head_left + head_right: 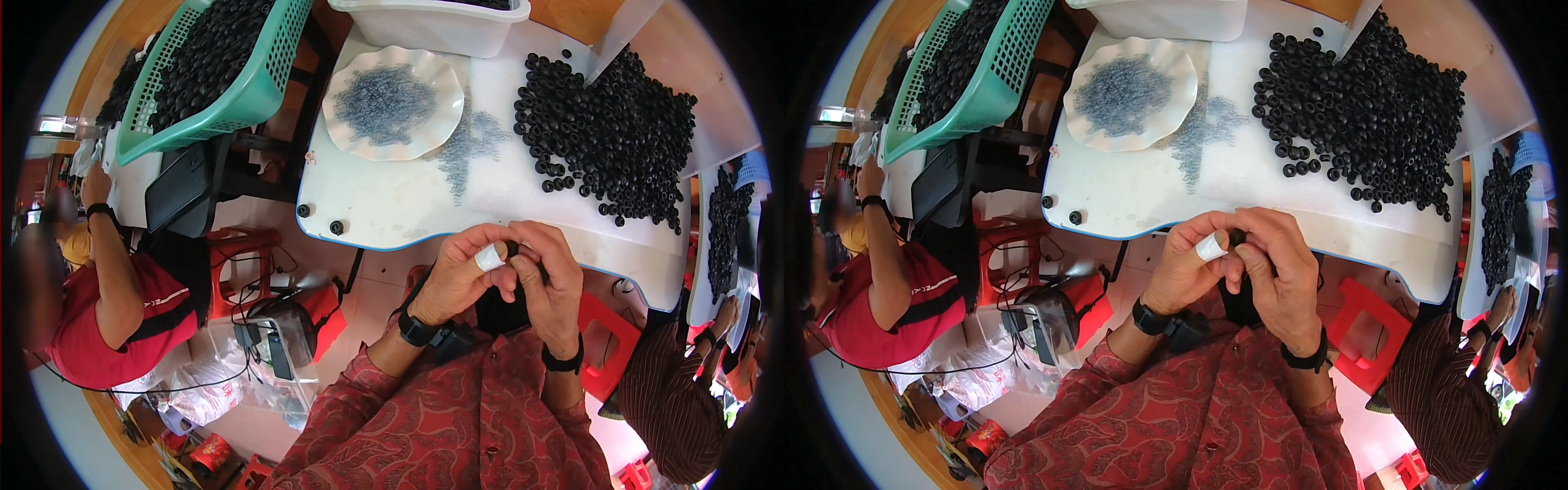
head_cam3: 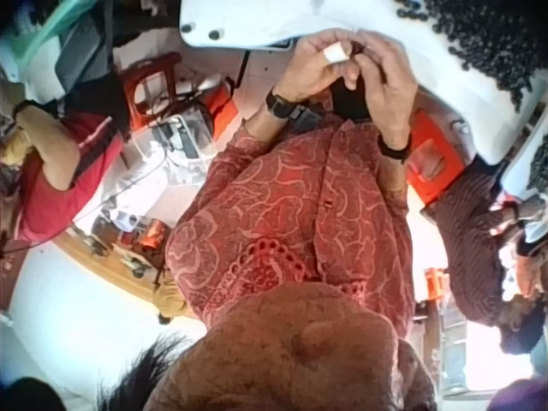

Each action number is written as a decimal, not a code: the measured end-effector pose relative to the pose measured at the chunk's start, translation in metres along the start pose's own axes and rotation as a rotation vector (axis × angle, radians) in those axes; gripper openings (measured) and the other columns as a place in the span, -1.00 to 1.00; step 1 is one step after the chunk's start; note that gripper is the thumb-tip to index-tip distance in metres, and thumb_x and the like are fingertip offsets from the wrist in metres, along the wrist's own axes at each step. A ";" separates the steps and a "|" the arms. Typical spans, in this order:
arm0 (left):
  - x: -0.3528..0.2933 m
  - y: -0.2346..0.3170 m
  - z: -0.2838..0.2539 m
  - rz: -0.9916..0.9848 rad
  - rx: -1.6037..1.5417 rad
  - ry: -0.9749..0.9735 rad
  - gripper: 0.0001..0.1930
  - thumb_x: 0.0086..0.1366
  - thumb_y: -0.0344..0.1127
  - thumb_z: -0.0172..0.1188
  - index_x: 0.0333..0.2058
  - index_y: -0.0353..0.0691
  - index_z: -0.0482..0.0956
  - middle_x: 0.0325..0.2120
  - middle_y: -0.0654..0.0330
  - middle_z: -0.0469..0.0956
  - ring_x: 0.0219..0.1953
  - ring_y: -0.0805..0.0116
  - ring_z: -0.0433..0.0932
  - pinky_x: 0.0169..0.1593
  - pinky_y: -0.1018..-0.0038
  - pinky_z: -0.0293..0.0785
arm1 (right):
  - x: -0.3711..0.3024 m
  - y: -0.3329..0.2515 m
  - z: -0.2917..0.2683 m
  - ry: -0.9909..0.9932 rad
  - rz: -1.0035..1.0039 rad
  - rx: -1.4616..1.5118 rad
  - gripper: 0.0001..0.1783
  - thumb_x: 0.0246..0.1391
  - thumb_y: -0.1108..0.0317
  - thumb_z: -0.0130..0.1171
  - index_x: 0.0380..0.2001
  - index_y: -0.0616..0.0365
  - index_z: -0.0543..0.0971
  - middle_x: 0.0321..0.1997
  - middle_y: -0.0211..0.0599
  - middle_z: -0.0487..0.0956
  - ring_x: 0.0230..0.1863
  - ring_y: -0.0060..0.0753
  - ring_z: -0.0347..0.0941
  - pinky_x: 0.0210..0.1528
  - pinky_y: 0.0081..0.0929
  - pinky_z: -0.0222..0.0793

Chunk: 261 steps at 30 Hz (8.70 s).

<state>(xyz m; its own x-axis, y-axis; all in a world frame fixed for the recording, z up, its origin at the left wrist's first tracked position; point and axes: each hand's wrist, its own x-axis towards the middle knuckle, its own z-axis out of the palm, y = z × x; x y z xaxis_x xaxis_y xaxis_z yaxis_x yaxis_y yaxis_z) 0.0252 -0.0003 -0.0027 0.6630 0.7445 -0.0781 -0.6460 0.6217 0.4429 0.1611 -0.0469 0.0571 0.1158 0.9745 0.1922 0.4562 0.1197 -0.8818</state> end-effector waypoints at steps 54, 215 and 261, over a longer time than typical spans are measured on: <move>-0.001 0.004 0.000 0.068 -0.059 -0.083 -0.58 0.35 -0.22 0.12 0.05 -0.38 0.36 -0.12 -0.18 0.54 -0.62 0.54 0.42 -0.56 0.59 0.41 | -0.016 -0.002 0.022 0.226 0.095 0.269 -0.59 0.10 0.59 0.15 0.06 0.31 0.44 -0.03 -0.17 0.50 -0.03 -0.38 0.46 0.05 -0.50 0.35; 0.088 -0.019 0.033 0.507 1.760 0.289 -0.74 0.13 -0.39 0.25 -0.17 -0.26 0.53 -0.36 0.06 0.43 -0.47 0.05 0.54 -0.43 0.24 0.47 | 0.051 0.078 -0.044 0.381 0.216 -0.578 -0.85 0.06 0.46 0.14 -0.26 0.03 0.52 -0.57 -0.17 0.48 -0.52 -0.11 0.45 -0.50 -0.20 0.31; 0.029 0.002 0.010 -0.036 -0.153 -0.023 -0.68 0.34 -0.51 0.01 0.06 -0.43 0.41 -0.09 -0.09 0.54 -0.08 0.14 0.61 0.00 0.36 0.60 | 0.008 0.028 -0.009 0.383 0.252 0.271 -0.84 0.18 0.55 0.09 -0.16 0.29 0.54 -0.36 -0.43 0.55 -0.45 -0.75 0.40 -0.46 -0.76 0.33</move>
<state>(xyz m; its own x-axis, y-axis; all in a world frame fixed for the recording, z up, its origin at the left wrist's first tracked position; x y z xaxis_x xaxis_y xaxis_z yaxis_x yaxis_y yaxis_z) 0.0470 0.0205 0.0050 0.6940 0.7165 -0.0704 -0.6707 0.6789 0.2986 0.1826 -0.0370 0.0375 0.5294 0.8463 0.0592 0.1345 -0.0148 -0.9908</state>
